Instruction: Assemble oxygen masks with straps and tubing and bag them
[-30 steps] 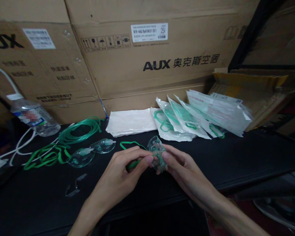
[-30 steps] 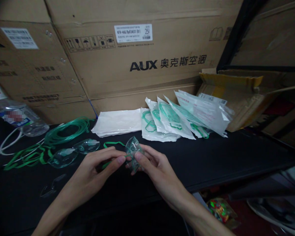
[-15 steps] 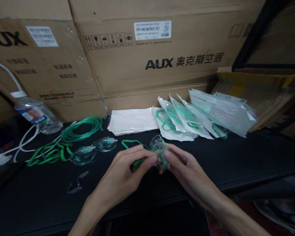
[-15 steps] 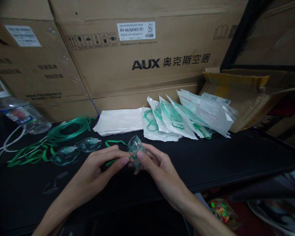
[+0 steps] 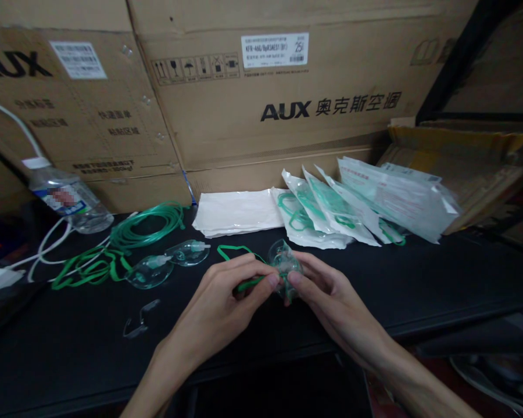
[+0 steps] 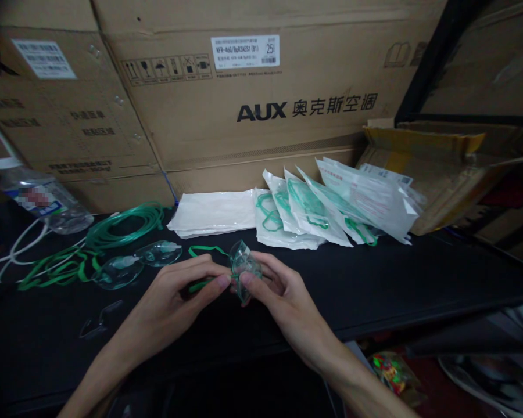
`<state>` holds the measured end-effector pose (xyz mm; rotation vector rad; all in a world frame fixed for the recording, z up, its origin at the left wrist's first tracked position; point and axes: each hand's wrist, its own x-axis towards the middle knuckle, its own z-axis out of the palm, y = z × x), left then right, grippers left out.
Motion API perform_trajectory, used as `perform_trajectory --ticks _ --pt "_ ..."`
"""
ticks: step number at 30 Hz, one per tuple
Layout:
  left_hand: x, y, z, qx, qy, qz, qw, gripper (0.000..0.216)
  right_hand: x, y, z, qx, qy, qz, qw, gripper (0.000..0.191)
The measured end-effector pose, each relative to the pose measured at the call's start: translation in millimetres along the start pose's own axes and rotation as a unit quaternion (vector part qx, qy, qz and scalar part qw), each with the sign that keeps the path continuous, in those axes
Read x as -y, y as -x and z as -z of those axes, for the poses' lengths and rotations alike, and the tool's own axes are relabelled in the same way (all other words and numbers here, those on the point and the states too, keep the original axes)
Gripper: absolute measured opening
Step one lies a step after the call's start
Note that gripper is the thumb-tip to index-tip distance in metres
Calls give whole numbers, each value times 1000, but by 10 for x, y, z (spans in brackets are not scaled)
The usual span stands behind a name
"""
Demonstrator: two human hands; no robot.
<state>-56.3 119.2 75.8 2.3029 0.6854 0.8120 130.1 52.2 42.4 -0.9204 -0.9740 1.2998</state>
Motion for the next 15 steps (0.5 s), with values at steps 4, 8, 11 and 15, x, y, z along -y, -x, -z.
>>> perform_trajectory --ticks 4,8,11,15 --pt "4 2 0 -2 -12 -10 1000 18 5 1 -4 3 -12 -2 1000 29" --pt "22 -1 -11 -9 -17 -19 1000 17 -6 3 -2 14 -27 -1 1000 29" --pt "33 2 -14 -8 -16 -20 1000 17 -26 1 11 16 -25 1 1000 30" --pt "38 9 -10 -6 -15 -20 1000 17 -39 0 22 10 -8 8 1000 29"
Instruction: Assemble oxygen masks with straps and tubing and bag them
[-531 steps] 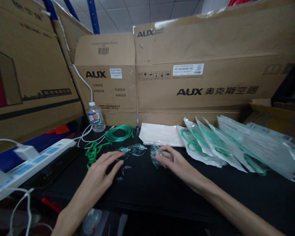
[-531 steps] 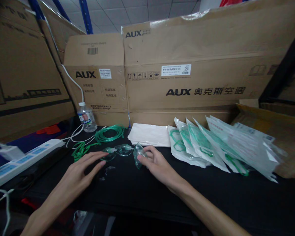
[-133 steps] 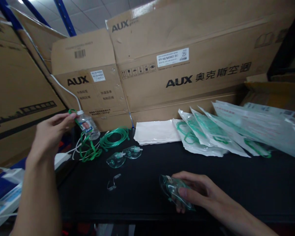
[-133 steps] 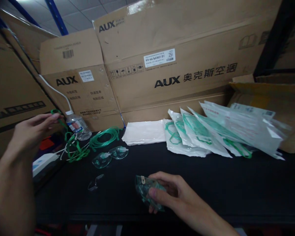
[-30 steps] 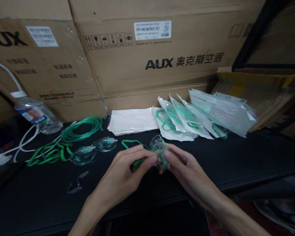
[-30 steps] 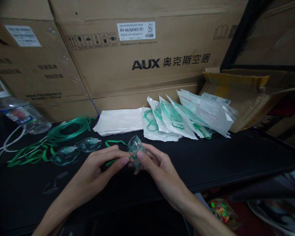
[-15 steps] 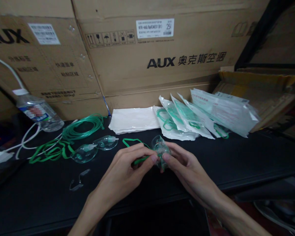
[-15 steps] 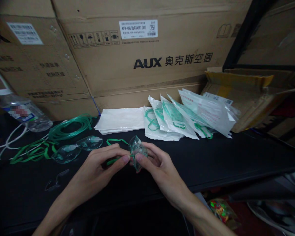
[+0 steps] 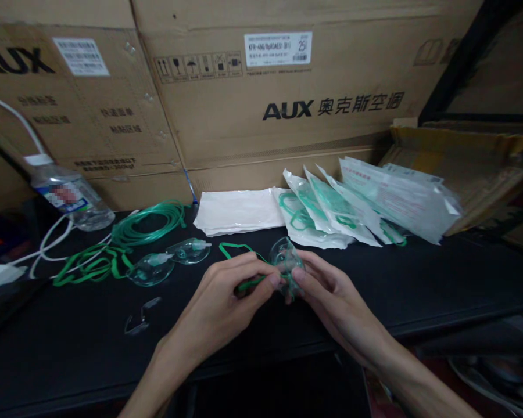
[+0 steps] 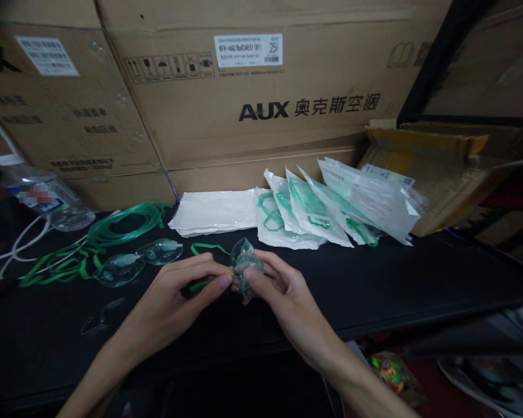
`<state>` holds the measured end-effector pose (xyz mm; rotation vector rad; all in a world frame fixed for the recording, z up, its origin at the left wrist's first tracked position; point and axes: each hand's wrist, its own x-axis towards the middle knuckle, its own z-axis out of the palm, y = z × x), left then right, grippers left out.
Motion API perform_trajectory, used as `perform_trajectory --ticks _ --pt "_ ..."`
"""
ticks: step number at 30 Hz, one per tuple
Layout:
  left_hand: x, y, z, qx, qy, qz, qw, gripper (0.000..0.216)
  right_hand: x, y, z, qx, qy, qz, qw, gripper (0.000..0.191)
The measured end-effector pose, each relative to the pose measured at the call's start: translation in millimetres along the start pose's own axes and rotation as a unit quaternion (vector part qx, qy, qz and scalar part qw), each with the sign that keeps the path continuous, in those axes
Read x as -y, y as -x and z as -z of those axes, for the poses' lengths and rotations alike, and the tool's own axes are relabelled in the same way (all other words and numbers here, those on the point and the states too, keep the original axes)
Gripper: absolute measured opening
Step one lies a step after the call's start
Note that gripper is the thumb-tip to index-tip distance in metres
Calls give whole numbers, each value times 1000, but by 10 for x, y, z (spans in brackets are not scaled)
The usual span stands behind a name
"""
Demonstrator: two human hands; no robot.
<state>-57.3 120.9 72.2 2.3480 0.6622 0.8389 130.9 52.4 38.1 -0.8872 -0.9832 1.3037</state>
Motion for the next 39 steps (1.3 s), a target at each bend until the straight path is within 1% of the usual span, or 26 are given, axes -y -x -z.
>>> perform_trajectory --ticks 3,12,15,18,23,25,29,30,32,35,37,39 --pt "-5 3 0 1 -9 -1 1000 17 1 -2 -8 -9 10 3 1000 28" --pt "-2 -2 -9 -18 -22 -11 1000 15 -42 -24 -18 -42 12 24 999 32" --pt "7 -6 -6 -1 -22 -2 1000 16 -60 -37 -12 -58 4 36 998 33" --pt "15 -7 -8 17 -17 11 1000 17 -78 -52 -12 -61 -3 46 997 36" --pt "18 -5 -3 37 37 4 999 18 -71 -44 -32 -58 5 51 997 39" --pt "1 -3 9 43 46 20 998 18 -56 -31 -42 -48 11 42 998 39" --pt "-41 5 31 55 63 86 993 18 -58 2 -46 -18 36 47 998 40" --pt "-45 8 32 55 65 104 991 19 -69 12 -45 -19 46 57 997 42" --pt "-40 15 30 51 62 133 988 21 -99 36 -45 -44 76 93 992 44" --pt "-23 18 23 46 50 157 985 23 -141 68 -50 -94 161 194 963 33" --pt "-20 13 23 51 47 159 985 23 -153 77 -53 -92 217 247 940 26" --pt "-27 7 26 61 46 157 985 23 -150 77 -55 -80 250 263 928 25"
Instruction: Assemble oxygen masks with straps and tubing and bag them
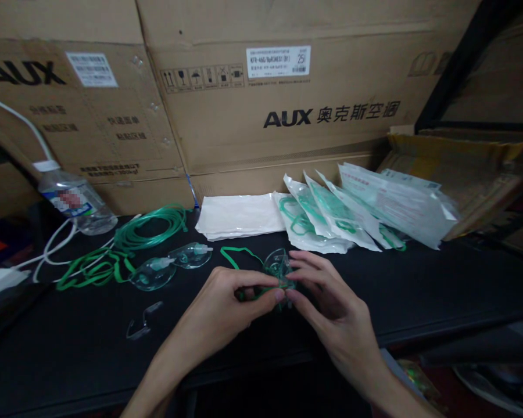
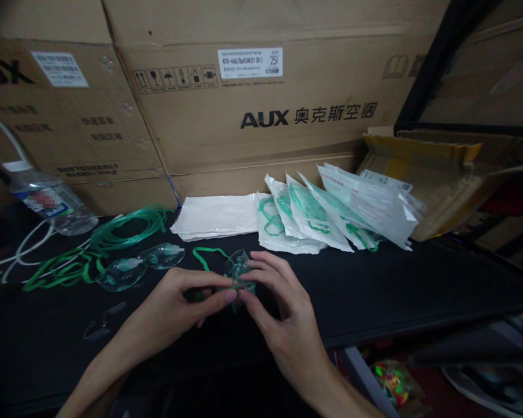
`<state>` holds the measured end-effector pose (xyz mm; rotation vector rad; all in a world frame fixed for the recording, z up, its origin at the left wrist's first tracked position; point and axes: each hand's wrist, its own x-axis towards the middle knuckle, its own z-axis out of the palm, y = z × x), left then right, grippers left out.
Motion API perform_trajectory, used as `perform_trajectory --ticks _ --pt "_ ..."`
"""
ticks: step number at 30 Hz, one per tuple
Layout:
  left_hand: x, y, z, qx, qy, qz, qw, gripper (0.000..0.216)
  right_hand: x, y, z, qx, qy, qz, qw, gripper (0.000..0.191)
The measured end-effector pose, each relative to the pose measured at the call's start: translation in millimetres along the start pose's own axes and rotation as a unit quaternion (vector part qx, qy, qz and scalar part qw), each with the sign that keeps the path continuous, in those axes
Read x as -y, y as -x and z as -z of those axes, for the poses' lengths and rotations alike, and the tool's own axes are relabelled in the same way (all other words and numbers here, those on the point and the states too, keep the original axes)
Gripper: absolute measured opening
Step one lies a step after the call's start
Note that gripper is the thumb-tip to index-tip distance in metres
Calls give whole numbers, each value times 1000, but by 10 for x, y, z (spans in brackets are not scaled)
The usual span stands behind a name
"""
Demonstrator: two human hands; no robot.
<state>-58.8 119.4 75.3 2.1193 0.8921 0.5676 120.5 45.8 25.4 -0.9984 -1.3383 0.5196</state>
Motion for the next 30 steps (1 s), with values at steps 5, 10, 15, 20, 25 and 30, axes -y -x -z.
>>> perform_trajectory --ticks 5,10,15,20,25,30 --pt "-12 7 -17 12 -20 -26 999 15 19 -16 12 4 24 -23 999 17" --pt "32 1 -61 -24 -5 -50 998 39 33 -1 18 8 21 -57 998 13" --pt "28 10 -74 -61 -110 -131 983 42 11 2 16 11 30 -61 998 11" --pt "-7 14 -92 -61 -142 -148 977 35 5 2 8 16 36 -65 997 10" --pt "-13 -4 -104 -66 -135 -162 975 25 11 11 -2 14 43 -60 997 12" --pt "-12 -5 -97 -80 -129 -169 974 22 14 21 -2 11 46 -60 997 11"
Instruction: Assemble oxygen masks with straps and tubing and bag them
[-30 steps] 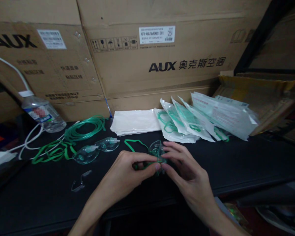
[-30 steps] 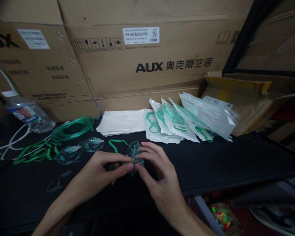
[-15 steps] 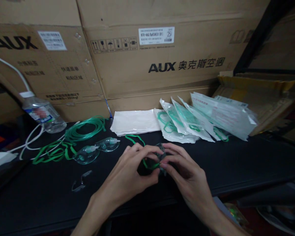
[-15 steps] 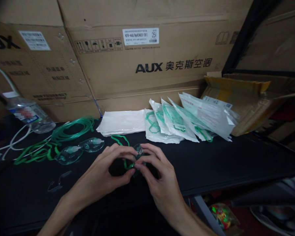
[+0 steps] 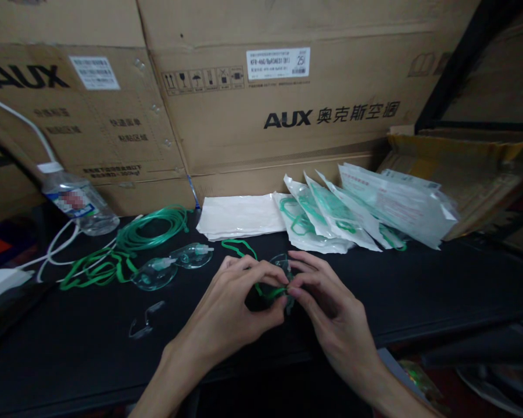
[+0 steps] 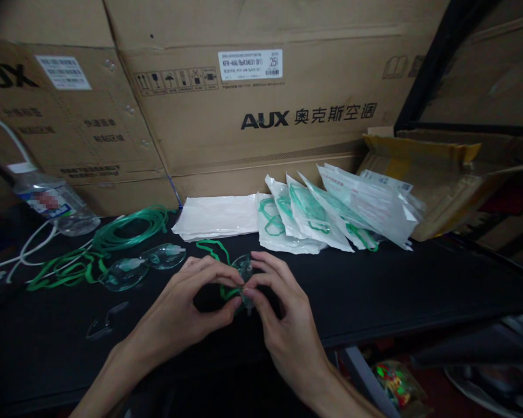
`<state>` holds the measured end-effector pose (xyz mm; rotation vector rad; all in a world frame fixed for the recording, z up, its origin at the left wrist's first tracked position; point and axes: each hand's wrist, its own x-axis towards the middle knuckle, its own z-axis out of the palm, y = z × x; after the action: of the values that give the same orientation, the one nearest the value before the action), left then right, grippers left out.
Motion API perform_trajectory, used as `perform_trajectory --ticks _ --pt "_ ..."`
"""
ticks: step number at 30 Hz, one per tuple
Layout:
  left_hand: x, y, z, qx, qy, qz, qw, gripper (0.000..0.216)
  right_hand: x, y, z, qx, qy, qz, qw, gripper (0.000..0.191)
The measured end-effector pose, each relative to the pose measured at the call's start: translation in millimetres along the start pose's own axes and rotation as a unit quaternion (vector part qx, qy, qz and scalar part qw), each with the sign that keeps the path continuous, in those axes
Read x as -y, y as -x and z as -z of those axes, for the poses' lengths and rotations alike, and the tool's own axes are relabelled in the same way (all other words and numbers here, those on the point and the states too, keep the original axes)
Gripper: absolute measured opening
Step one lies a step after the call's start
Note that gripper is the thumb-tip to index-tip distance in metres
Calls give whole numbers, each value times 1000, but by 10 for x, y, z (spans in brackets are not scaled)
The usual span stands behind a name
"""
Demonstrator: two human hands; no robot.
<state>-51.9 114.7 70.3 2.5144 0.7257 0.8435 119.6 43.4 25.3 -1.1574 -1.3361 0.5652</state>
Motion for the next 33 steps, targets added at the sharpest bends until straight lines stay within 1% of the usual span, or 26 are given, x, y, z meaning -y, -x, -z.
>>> perform_trajectory --ticks 4,10,14,16,18,20,21,24,25,27,29,30,31,33 --pt "19 6 18 -14 -15 2 1000 22 7 -10 -5 -15 -27 -19 999 11" --pt "59 7 83 -36 -40 6 999 21 13 -33 15 -66 -86 -60 992 13" --pt "80 19 114 -45 -43 24 998 20 7 -45 30 -89 -107 -81 987 15" --pt "94 27 120 -41 -39 26 998 19 8 -49 29 -71 -103 -81 989 15" --pt "114 33 120 -36 -30 16 999 19 15 -54 27 -35 -102 -76 991 15" --pt "136 39 114 -32 -16 6 999 21 25 -65 30 -6 -126 -79 989 12" --pt "144 41 107 -33 -8 4 999 23 29 -73 34 1 -141 -87 986 14" --pt "150 40 75 -40 17 -3 999 31 36 -107 46 20 -166 -130 977 35" --pt "145 39 64 -41 25 -8 999 34 38 -119 47 37 -167 -142 975 38" --pt "133 39 57 -33 39 -16 999 36 43 -137 43 82 -171 -149 970 37" --pt "135 51 97 -17 46 -2 999 38 46 -144 36 116 -169 -142 968 31" --pt "145 63 141 -15 47 15 999 38 48 -145 33 120 -165 -140 969 30" --pt "164 78 202 -21 44 37 998 34 50 -143 31 119 -160 -140 970 29" --pt "218 108 362 -63 23 79 995 21 54 -137 32 113 -147 -140 973 30"
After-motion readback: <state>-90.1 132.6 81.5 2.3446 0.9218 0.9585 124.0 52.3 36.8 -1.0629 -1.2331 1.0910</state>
